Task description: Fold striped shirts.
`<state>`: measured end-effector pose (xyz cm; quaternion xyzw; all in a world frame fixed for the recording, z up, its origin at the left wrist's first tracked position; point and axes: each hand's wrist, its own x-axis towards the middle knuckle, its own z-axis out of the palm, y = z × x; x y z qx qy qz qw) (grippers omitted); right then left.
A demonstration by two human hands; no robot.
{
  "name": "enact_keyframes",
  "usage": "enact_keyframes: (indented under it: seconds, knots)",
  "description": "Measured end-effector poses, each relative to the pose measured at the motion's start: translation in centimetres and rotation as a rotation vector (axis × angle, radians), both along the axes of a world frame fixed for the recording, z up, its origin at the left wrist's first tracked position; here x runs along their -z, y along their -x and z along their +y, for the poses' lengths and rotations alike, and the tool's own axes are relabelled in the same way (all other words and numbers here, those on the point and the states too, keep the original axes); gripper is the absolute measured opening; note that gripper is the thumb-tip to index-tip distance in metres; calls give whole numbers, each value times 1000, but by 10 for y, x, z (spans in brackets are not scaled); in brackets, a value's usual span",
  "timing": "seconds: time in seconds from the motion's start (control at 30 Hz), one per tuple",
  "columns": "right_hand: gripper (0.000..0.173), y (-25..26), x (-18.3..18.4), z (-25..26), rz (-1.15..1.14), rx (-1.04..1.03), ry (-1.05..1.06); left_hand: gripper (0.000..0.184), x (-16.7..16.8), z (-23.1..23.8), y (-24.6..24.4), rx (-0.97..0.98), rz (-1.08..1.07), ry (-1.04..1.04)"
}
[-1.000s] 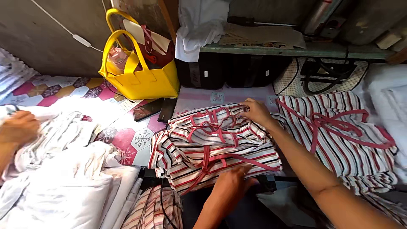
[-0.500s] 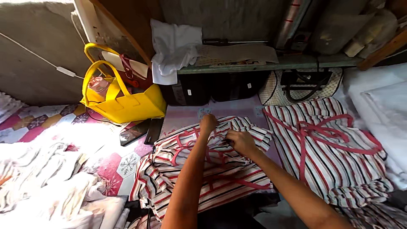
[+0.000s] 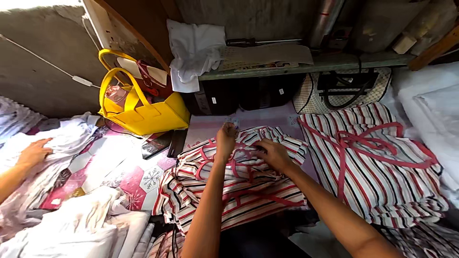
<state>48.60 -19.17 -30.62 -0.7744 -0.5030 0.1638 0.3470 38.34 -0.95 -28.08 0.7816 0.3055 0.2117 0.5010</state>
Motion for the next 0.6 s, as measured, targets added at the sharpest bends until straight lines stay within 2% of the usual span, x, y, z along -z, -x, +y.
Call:
enact_keyframes:
  seconds: [0.13, 0.27, 0.4, 0.6]
  knots:
    - [53, 7, -37, -3, 575, 137, -19, 16, 10, -35, 32, -125, -184, -32]
    - [46, 18, -50, -1, 1095, 51, 124, 9, 20, -59, 47, -242, -397, 256]
    - [44, 30, -42, 6, 1229, 30, 234, 6, 24, -69, 51, -284, -457, 316]
    - [42, 36, -43, 16, 1279, 74, 253, 6, 34, -70, 53, -259, -478, 159]
